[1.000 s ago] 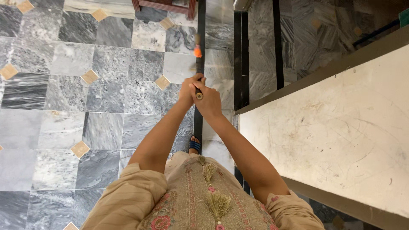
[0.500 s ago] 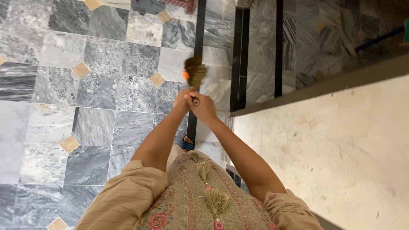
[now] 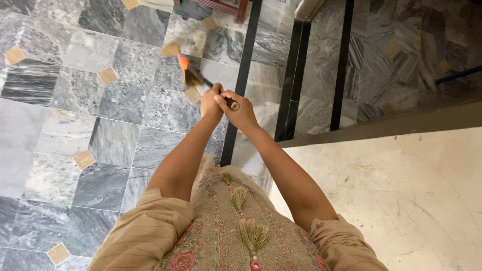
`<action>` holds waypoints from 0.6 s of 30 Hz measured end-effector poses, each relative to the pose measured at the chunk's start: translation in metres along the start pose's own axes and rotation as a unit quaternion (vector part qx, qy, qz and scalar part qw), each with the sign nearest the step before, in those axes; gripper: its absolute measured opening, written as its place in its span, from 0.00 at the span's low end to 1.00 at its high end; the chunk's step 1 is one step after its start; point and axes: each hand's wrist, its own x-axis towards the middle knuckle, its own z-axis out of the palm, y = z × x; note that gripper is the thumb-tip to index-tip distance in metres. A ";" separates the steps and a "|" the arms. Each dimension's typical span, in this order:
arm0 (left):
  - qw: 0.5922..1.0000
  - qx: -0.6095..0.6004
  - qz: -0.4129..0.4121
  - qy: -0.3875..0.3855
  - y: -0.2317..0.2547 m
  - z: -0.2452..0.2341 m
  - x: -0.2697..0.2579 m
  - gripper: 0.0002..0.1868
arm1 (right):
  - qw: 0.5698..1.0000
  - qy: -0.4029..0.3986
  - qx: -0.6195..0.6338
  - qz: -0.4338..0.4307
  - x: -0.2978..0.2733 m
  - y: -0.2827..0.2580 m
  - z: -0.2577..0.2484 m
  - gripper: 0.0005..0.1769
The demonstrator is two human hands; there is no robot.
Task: The person sweeps the tiled floor using a broom, moving debris between rooms and into the kitchen area.
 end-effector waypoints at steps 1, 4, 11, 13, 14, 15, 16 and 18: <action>1.000 -0.024 0.014 0.005 0.009 0.001 0.001 0.07 | 1.000 0.001 -0.001 0.003 -0.001 -0.003 -0.005 0.20; 0.992 -0.061 0.111 0.024 0.032 0.000 0.002 0.09 | 0.998 0.046 -0.040 0.004 -0.001 -0.011 -0.017 0.19; 0.970 -0.114 0.185 -0.108 0.071 0.027 0.022 0.08 | 0.971 0.176 -0.161 -0.032 0.000 0.006 -0.036 0.18; 0.954 -0.172 0.176 -0.172 0.079 0.045 0.033 0.09 | 0.965 0.191 -0.178 -0.014 0.004 0.012 -0.041 0.18; 0.952 -0.171 0.182 -0.179 0.083 0.057 0.038 0.09 | 0.959 0.203 -0.196 0.027 0.007 0.016 -0.044 0.18; 0.954 -0.143 0.193 -0.181 0.086 0.070 0.042 0.08 | 0.951 0.214 -0.213 0.068 0.011 0.019 -0.047 0.17; 0.954 -0.116 0.207 -0.182 0.088 0.082 0.050 0.08 | 0.948 0.222 -0.215 0.073 0.014 0.023 -0.052 0.17; 0.941 -0.095 0.239 -0.221 0.090 0.108 0.066 0.08 | 0.944 0.219 -0.220 0.113 0.018 0.032 -0.062 0.18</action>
